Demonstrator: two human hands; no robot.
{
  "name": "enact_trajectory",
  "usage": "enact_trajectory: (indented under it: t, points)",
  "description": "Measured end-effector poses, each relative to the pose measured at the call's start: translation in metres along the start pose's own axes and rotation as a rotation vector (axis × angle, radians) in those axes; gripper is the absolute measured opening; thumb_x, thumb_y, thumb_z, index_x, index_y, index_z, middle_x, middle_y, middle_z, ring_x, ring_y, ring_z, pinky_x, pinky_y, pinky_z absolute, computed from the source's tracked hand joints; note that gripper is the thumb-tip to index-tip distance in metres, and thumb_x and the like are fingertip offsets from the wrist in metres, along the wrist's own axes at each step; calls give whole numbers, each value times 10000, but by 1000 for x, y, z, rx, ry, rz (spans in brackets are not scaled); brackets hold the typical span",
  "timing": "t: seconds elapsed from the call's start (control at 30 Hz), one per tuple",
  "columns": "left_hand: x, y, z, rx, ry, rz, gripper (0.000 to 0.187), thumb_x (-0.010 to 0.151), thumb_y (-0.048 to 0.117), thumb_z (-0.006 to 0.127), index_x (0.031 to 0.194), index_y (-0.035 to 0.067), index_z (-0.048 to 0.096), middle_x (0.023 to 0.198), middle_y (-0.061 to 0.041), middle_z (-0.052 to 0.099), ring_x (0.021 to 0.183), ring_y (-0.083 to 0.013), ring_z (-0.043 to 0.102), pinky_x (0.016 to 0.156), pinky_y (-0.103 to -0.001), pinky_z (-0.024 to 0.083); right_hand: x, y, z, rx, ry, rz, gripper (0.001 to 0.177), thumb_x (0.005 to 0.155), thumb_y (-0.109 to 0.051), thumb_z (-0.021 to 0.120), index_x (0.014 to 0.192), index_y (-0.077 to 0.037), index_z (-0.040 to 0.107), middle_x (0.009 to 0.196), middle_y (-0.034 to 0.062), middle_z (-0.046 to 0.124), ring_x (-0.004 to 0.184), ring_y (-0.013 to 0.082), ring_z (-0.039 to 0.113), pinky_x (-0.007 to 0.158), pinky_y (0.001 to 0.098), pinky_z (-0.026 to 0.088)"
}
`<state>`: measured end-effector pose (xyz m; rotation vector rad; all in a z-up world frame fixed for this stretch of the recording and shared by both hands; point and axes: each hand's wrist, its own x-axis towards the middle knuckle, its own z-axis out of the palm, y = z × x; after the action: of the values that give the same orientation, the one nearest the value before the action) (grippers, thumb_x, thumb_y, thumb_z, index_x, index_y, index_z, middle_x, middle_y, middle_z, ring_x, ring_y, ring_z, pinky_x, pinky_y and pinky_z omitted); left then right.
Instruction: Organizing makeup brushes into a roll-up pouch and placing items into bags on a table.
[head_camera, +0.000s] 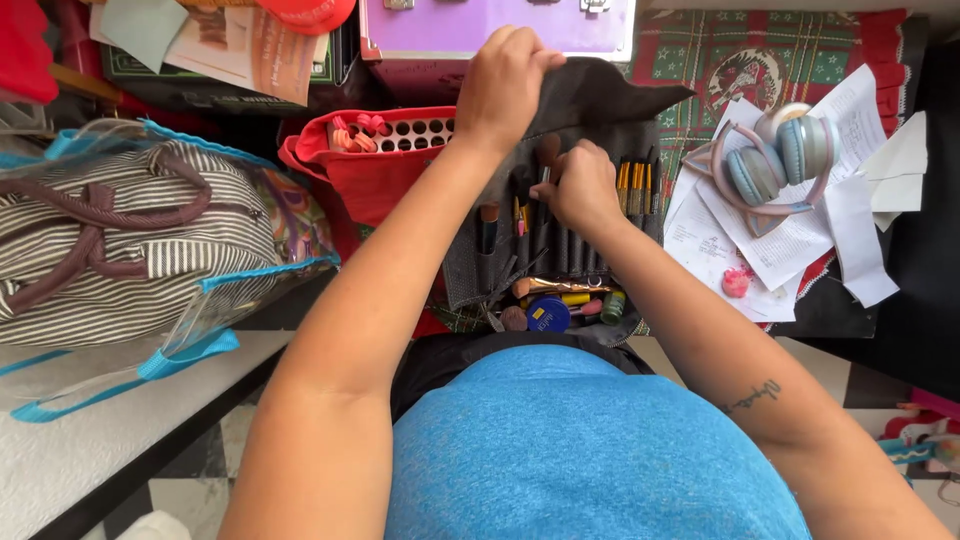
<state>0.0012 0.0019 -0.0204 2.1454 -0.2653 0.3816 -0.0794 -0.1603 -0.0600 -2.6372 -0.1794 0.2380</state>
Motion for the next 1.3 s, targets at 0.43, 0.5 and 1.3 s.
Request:
enact_trajectory:
  t: [0.43, 0.5, 1.3]
  points:
    - [-98, 15, -42, 163, -505, 336, 181, 861, 207, 730, 932, 65, 641, 993, -86, 660, 1049, -306, 639, 965, -488, 464, -100, 8, -35, 79, 247, -298, 192, 908, -217, 869, 901, -81, 735, 897, 78, 607, 893, 269, 573, 822, 433, 395]
    - [-135, 3, -30, 471, -442, 464, 188, 857, 217, 683, 1011, 110, 672, 1150, -78, 670, 1229, -266, 583, 1134, -517, 344, -121, 14, -40, 105, 405, -335, 105, 945, -118, 809, 980, -59, 729, 983, 68, 616, 967, 269, 573, 865, 433, 428]
    - [-222, -14, -93, -85, -101, -387, 545, 980, 346, 707, 1345, -15, 524, 1276, -236, 620, 1153, -378, 626, 957, -437, 497, -128, 171, 0, 982, 169, 584, 366, 1021, -211, 687, 1356, -75, 632, 1237, 125, 664, 1062, 167, 632, 897, 314, 507]
